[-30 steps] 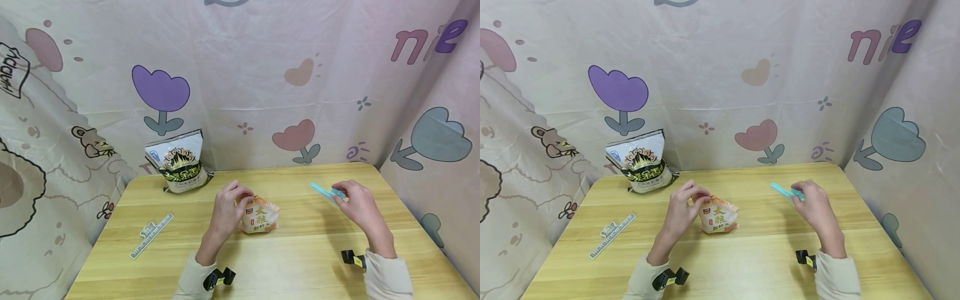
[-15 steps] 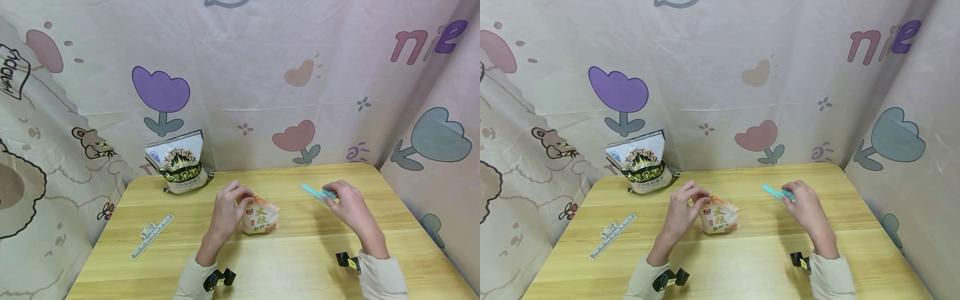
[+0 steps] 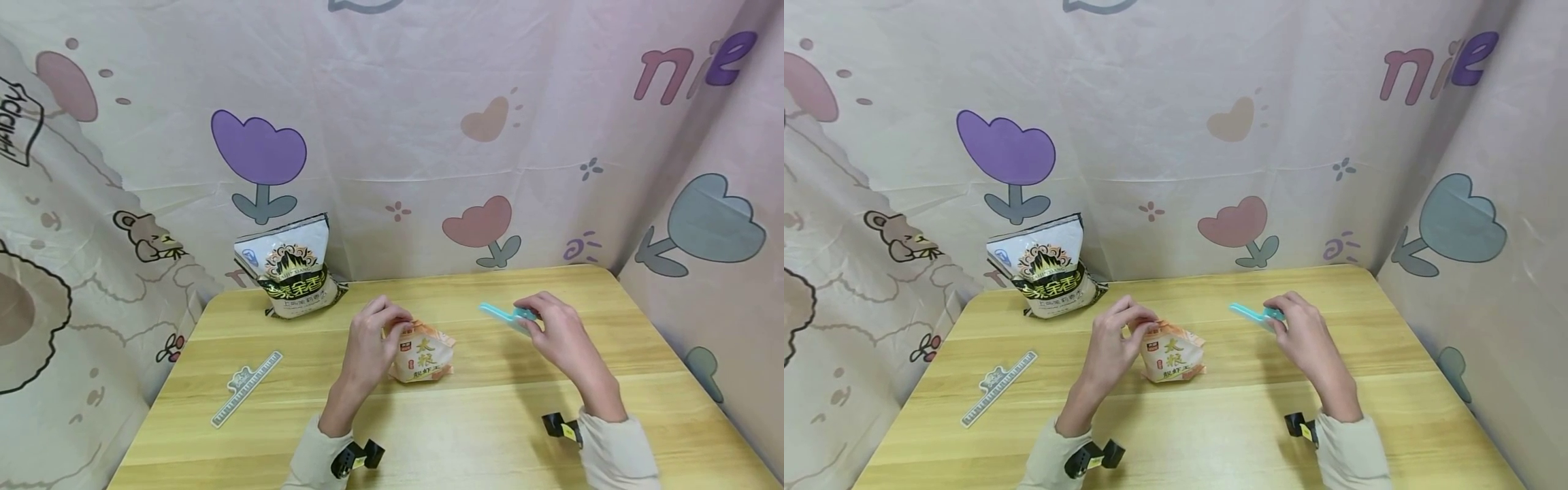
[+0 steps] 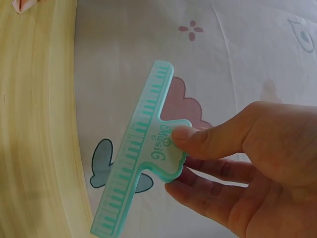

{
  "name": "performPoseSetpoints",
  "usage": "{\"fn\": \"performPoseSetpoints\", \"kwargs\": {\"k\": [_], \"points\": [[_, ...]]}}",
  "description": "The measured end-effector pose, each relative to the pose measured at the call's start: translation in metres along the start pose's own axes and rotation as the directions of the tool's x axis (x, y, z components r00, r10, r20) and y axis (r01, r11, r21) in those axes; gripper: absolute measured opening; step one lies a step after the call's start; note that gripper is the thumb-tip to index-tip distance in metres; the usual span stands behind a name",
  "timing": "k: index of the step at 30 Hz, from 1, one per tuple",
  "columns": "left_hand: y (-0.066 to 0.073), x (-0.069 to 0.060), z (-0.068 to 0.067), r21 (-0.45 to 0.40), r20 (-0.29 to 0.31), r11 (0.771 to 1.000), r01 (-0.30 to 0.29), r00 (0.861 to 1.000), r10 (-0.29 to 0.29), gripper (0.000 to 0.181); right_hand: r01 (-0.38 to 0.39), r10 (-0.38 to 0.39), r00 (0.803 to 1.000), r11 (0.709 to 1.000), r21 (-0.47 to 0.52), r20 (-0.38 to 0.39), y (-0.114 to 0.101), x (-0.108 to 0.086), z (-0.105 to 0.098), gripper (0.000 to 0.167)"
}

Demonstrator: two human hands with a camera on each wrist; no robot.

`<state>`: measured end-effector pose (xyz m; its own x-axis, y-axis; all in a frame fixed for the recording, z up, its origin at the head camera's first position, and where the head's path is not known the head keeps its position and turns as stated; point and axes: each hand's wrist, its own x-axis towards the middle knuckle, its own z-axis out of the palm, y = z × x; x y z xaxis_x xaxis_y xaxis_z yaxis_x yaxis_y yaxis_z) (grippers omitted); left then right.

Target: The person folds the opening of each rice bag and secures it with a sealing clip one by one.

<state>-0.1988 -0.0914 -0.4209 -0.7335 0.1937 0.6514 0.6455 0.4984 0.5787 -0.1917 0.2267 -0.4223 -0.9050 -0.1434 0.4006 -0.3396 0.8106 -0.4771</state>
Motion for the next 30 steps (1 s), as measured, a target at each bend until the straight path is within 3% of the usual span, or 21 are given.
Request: {"fn": "performPoseSetpoints", "kwargs": {"k": [17,30], "points": [[0.000,0.000,0.000,-0.001,0.005,1.000,0.001,1.000,-0.001,0.016,0.085,-0.082,0.996,0.993,0.079,-0.038,-0.009,0.004,0.014,0.027],[0.000,0.000,0.000,-0.001,0.003,1.000,0.002,1.000,-0.002,0.016,0.177,-0.165,0.981,0.976,0.125,-0.100,-0.016,0.007,0.023,0.030]]}}
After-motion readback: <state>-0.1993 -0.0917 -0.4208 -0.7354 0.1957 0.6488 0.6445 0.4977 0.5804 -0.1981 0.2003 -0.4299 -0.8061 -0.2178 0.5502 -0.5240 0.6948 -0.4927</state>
